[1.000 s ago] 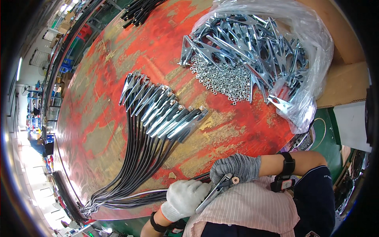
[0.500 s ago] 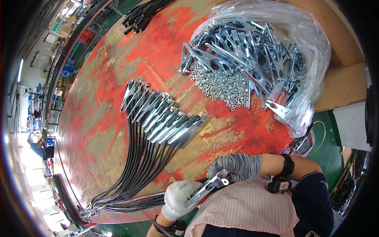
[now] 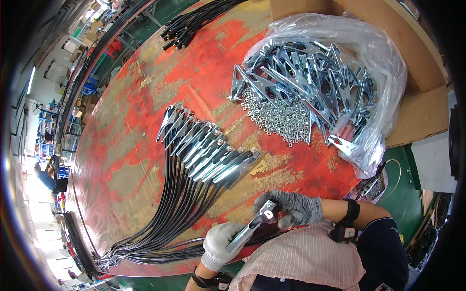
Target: Assembling alligator clip cables by attaching clips to wires and securing with screws.
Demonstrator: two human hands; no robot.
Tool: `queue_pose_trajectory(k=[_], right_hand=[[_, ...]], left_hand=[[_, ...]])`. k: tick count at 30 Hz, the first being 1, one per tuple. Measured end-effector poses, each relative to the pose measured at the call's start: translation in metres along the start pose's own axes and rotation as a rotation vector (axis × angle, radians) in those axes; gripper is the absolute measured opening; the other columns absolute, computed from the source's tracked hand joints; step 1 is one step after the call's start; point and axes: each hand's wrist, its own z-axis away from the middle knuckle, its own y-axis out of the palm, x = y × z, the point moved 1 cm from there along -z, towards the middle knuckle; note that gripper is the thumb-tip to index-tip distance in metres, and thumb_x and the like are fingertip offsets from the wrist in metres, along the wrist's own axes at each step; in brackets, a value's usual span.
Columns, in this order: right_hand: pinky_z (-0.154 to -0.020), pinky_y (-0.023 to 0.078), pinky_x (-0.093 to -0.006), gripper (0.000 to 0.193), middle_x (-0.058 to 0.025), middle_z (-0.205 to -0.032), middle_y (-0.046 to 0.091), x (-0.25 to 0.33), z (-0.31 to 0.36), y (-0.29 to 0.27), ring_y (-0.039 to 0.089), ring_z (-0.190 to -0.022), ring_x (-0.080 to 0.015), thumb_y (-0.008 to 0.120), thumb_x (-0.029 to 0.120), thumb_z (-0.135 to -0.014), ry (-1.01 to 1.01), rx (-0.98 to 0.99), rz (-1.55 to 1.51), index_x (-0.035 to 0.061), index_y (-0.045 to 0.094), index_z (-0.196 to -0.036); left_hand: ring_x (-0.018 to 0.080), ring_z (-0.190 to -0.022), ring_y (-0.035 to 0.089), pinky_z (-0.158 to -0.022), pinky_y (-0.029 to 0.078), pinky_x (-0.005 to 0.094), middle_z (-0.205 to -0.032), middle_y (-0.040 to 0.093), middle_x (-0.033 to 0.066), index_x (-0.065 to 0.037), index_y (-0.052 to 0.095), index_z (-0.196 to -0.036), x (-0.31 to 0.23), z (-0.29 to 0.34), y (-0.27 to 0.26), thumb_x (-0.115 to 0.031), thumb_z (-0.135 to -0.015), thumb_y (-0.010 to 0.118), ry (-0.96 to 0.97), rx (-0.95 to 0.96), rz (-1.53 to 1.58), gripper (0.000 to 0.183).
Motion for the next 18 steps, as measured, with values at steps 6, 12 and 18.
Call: queue_pose_trajectory(k=[6,12,18], right_hand=[[-0.071,0.047,-0.024,0.036,0.0001,-0.099,0.062,0.009,-0.004,0.002,0.052,-0.074,-0.0074,0.042,0.038,-0.102,0.217,-0.215,-0.044,0.0108,0.054,-0.123],[-0.068,0.047,-0.0233,0.036,0.0,-0.1,0.062,0.001,-0.003,-0.003,0.052,-0.073,-0.0059,0.043,0.038,-0.102,0.241,-0.192,-0.132,0.0095,0.059,-0.117],[-0.067,0.048,-0.0225,0.039,-0.0007,-0.102,0.064,0.004,-0.008,-0.001,0.053,-0.072,-0.0055,0.042,0.04,-0.102,0.262,-0.193,-0.253,0.0078,0.06,-0.116]], left_hand=[[0.0328,-0.067,0.063,-0.059,0.048,0.0372,-0.073,0.064,0.0129,-0.007,0.069,-0.084,-0.01,-0.005,0.002,-0.019,-0.075,0.075,-0.041,-0.06,-0.093,0.016],[0.0312,-0.074,0.066,-0.063,0.051,0.0383,-0.084,0.068,0.0112,-0.009,0.069,-0.095,-0.007,-0.004,-0.003,-0.018,-0.078,0.072,-0.099,0.063,-0.016,0.02],[0.0309,-0.071,0.065,-0.061,0.05,0.0387,-0.081,0.068,0.0103,-0.01,0.069,-0.095,-0.002,-0.001,0.005,-0.016,-0.076,0.072,-0.008,-0.019,-0.088,0.02]])
